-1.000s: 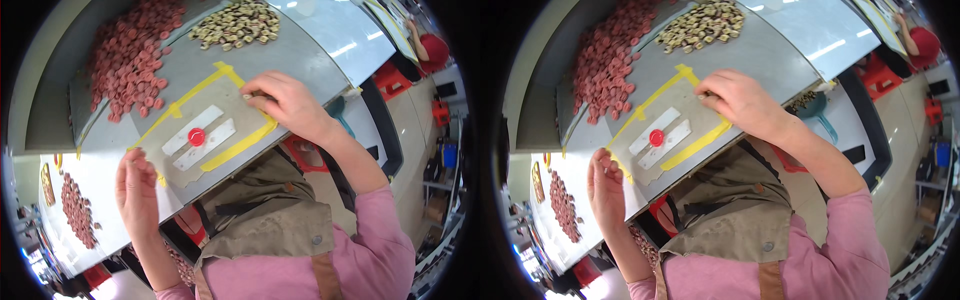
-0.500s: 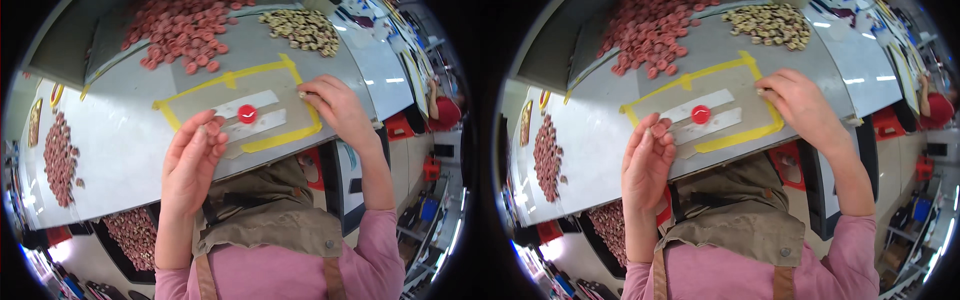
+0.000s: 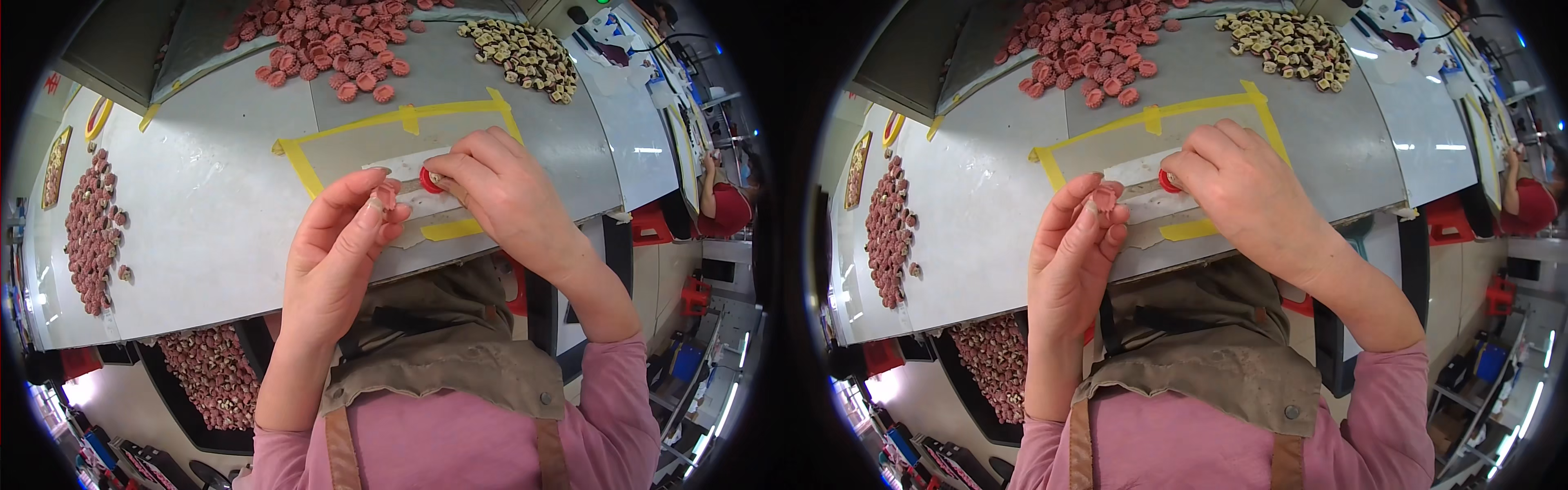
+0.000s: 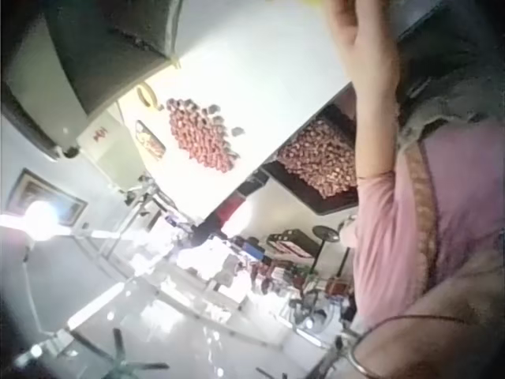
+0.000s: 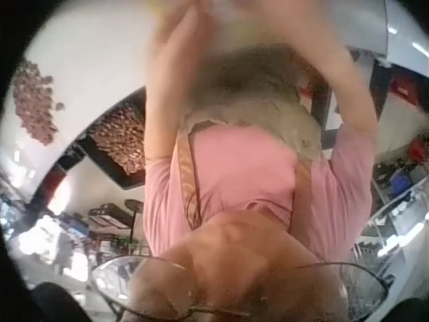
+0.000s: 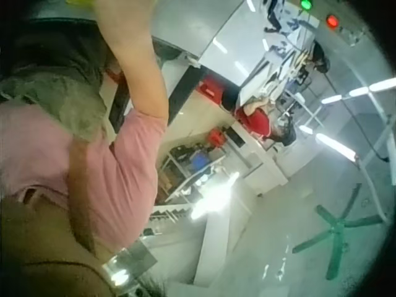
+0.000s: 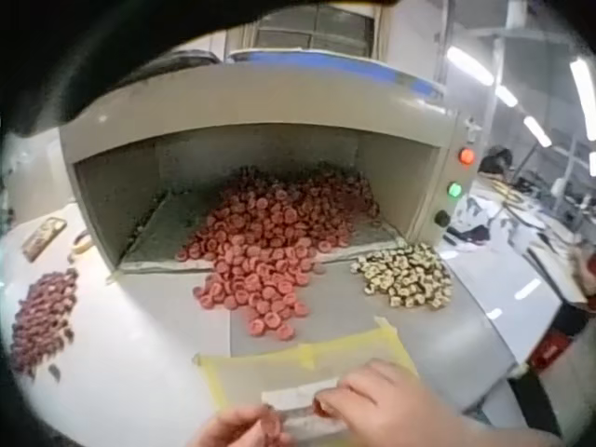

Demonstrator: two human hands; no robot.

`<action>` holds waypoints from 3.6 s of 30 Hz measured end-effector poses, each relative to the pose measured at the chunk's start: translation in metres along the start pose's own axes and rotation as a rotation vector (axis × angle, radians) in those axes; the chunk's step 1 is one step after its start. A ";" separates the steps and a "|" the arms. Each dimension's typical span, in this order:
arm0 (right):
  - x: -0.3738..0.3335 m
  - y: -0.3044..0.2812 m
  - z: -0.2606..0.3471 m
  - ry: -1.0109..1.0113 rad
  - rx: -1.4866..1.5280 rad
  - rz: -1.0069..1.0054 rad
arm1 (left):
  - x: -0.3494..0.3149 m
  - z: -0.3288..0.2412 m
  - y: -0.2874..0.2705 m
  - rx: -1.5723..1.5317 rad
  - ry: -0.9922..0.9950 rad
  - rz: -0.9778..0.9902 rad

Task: The person dumps figurine parts from a tray onto the table, pours glue from a bottle into a small cap, and assembles figurines by dipping the parts into the glue and pressing them together.

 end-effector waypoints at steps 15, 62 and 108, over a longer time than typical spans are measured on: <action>-0.007 0.007 0.026 0.344 0.691 -0.146 | -0.004 0.009 0.010 0.151 0.159 -0.034; -0.013 -0.030 -0.152 0.456 0.022 -0.205 | 0.091 -0.056 0.017 1.642 1.029 -0.017; -0.007 -0.015 -0.069 0.279 0.047 -0.034 | 0.007 -0.005 -0.004 0.111 -0.034 -0.048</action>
Point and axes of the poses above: each hand's wrist, its own x-axis towards the middle knuckle, its own y-axis out of the palm, z = x × y, the point moved 2 cm from there along x, towards the middle knuckle, and after that the axes turned 11 degrees about -z, right-handed, at the moved point
